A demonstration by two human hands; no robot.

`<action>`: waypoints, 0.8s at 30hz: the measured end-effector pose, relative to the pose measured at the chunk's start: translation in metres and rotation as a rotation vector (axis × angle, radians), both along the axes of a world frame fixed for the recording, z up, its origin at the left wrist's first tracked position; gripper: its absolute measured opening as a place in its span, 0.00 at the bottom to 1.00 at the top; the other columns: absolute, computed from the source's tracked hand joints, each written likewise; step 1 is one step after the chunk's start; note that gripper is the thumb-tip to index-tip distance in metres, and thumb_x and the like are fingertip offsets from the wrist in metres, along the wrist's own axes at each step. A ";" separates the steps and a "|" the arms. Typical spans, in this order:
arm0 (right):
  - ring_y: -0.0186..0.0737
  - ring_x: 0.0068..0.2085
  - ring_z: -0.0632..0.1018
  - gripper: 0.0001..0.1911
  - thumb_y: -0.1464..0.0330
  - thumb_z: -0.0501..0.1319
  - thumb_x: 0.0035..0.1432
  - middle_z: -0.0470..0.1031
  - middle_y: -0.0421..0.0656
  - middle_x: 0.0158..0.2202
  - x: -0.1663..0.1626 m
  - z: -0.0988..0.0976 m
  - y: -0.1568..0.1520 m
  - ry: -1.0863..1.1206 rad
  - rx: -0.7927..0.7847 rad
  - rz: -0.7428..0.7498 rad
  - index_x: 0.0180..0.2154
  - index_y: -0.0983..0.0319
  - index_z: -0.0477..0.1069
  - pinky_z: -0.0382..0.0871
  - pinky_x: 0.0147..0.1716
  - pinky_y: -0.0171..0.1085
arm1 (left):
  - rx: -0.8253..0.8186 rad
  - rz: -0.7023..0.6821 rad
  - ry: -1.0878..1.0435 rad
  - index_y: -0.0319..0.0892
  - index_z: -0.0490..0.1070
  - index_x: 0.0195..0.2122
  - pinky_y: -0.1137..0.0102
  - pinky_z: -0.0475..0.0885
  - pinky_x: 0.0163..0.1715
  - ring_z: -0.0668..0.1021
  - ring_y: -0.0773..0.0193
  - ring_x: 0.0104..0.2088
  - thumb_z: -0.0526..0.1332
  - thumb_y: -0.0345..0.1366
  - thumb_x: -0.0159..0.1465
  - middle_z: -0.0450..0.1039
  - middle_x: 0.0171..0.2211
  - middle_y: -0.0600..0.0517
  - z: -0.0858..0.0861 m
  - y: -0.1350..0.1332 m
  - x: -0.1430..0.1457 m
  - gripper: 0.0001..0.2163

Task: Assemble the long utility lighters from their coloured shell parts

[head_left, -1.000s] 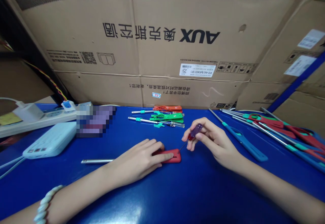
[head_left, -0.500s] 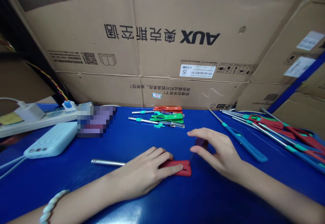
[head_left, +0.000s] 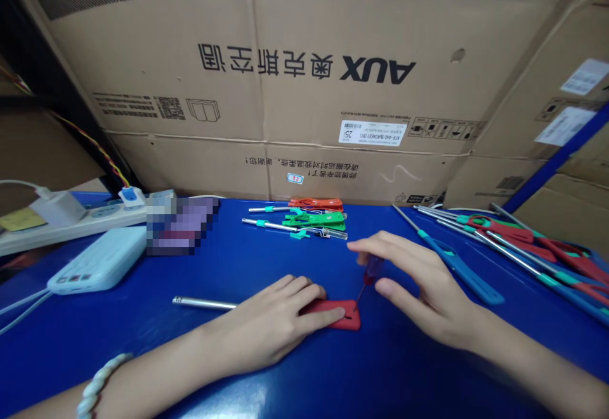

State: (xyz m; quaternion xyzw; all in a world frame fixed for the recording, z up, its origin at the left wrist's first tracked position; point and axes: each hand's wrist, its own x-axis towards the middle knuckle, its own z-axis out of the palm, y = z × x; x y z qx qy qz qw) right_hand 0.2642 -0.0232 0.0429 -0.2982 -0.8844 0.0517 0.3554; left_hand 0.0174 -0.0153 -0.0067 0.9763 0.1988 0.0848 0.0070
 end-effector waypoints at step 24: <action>0.43 0.47 0.77 0.18 0.69 0.51 0.66 0.75 0.49 0.46 -0.002 -0.002 -0.007 -0.136 0.139 -0.044 0.57 0.63 0.60 0.73 0.47 0.41 | -0.014 0.005 0.036 0.48 0.53 0.63 0.64 0.66 0.42 0.68 0.56 0.42 0.51 0.29 0.68 0.65 0.48 0.46 0.002 -0.001 0.001 0.22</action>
